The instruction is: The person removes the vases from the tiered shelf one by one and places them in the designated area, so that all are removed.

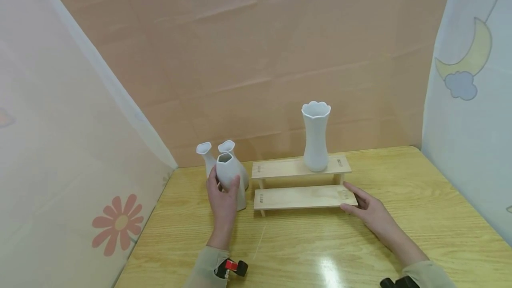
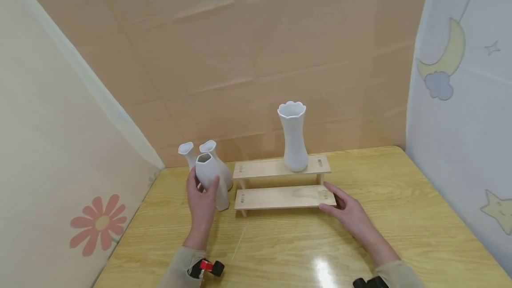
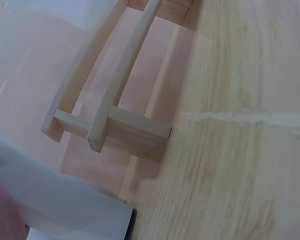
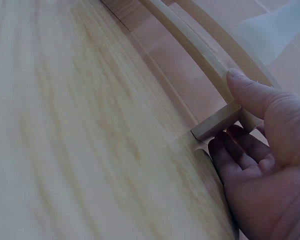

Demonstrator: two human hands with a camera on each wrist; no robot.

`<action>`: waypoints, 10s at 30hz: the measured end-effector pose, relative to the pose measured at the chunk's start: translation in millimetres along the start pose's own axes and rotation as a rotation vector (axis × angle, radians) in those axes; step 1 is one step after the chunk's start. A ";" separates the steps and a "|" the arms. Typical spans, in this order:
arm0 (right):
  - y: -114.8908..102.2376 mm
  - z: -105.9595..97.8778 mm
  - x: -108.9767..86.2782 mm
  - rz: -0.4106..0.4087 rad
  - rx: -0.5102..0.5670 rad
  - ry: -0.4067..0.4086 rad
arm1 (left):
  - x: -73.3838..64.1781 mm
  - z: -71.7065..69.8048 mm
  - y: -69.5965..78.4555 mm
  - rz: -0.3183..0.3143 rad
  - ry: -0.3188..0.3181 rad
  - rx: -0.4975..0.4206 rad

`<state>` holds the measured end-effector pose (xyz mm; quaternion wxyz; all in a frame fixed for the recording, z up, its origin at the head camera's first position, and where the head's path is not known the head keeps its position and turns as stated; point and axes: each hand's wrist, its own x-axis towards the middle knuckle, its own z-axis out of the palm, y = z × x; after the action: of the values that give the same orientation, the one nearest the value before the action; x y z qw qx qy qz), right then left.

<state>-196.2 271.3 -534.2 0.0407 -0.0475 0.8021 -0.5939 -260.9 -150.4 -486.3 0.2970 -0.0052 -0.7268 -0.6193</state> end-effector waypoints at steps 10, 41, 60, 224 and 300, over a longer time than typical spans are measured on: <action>2.1 0.4 0.7 -0.003 0.004 0.003 | 0.6 -0.2 -1.6 0.011 0.035 0.017; -1.3 0.7 -1.4 -0.008 -0.010 0.007 | 0.2 -8.0 -12.5 0.062 0.020 0.019; 0.4 0.6 -0.2 -0.014 0.003 0.005 | -0.6 -7.9 -20.5 0.070 0.035 -0.006; -2.4 2.2 -2.3 -0.022 -0.041 0.026 | -12.6 184.6 134.3 0.060 -0.432 -0.102; -3.1 2.2 -2.7 -0.011 -0.038 0.024 | -11.6 202.1 125.1 0.151 -0.362 0.131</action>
<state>-193.1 268.7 -531.8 0.0268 -0.0456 0.8133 -0.5794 -290.3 65.5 -390.6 0.2068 -0.1514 -0.8047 -0.5356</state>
